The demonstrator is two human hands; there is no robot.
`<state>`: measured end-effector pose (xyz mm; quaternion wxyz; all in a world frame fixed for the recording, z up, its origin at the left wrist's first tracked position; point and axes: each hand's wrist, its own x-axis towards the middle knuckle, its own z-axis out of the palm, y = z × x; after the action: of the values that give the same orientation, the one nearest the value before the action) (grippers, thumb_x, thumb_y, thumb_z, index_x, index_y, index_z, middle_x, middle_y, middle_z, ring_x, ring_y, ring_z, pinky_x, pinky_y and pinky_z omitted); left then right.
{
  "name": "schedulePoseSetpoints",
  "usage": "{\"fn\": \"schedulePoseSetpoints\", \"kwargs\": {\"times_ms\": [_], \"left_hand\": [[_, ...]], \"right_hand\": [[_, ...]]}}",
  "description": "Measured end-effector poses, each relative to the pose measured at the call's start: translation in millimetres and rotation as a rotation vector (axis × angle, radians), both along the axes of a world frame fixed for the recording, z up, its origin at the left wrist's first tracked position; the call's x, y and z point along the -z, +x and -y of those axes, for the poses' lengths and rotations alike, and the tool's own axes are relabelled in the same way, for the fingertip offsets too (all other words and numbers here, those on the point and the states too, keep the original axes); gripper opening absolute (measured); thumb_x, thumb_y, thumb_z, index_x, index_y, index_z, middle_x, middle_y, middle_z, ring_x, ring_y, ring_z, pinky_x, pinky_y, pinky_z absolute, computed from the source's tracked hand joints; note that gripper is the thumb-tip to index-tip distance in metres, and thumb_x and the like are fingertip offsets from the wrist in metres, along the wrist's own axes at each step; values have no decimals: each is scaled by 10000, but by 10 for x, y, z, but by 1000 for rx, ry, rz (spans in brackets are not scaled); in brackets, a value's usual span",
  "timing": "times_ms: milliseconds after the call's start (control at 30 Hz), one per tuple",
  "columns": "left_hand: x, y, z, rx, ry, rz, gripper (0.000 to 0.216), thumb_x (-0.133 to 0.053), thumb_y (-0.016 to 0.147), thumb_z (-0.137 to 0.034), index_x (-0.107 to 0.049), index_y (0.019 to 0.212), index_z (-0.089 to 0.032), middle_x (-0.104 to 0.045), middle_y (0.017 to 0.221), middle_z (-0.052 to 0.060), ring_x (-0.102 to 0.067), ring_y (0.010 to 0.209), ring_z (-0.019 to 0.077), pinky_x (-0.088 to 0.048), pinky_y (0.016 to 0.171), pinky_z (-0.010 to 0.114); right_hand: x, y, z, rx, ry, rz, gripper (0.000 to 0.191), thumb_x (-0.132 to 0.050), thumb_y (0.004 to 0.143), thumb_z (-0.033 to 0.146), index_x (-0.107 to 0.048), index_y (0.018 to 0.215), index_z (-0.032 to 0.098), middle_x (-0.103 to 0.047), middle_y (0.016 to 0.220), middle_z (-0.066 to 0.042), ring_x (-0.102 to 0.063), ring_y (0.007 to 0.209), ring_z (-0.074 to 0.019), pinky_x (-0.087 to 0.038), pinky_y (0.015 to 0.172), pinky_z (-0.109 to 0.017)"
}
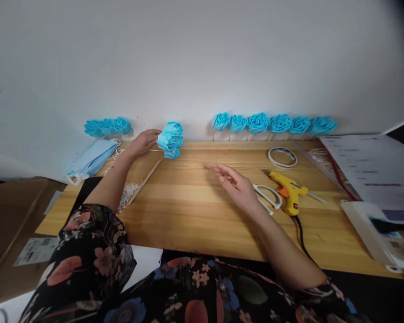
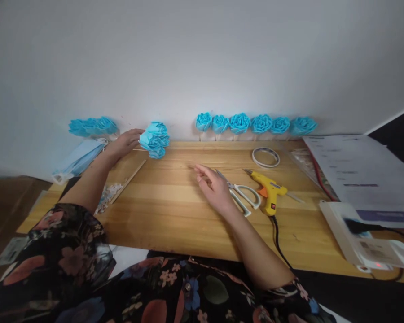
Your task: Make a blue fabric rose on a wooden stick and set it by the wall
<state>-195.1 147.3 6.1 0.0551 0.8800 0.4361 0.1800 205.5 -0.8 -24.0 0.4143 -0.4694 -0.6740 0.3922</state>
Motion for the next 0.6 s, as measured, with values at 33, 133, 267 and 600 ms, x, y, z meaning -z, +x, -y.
{"fn": "schedulePoseSetpoints", "kwargs": {"times_ms": [33,133,267,600], "left_hand": [[29,-21,-23,9,-10,3,419,-415,983,-403,-751,1116,-191,-672,1355,135,-601,1286,283,-458,1156,470],[127,-73,-81,5,-25,9,410,-426,960,-410,-760,1088,-209,-700,1328,118,-615,1279,277,-466,1151,458],[219,-105,-111,-74,-32,38,439,-422,929,-419,-745,1110,-182,-703,1320,154,-628,1255,293,-479,1137,465],[394,-86,-141,-100,-30,82,462,-407,892,-367,-716,1136,-128,-699,1322,165,-636,1237,277,-492,1116,450]], "right_hand": [[-15,-3,13,-6,-2,10,408,-560,939,310,-678,1330,304,-754,1288,-86,-732,1126,-253,-621,917,-454],[-46,-11,42,-21,2,37,404,-562,943,304,-677,1330,319,-754,1283,-80,-735,1099,-256,-629,866,-448],[-52,-12,52,-29,2,54,402,-554,947,296,-674,1330,323,-754,1275,-75,-733,1076,-254,-627,840,-443],[-37,-20,55,-34,5,66,389,-566,946,300,-675,1319,313,-757,1263,-76,-737,1046,-246,-627,825,-432]]}}
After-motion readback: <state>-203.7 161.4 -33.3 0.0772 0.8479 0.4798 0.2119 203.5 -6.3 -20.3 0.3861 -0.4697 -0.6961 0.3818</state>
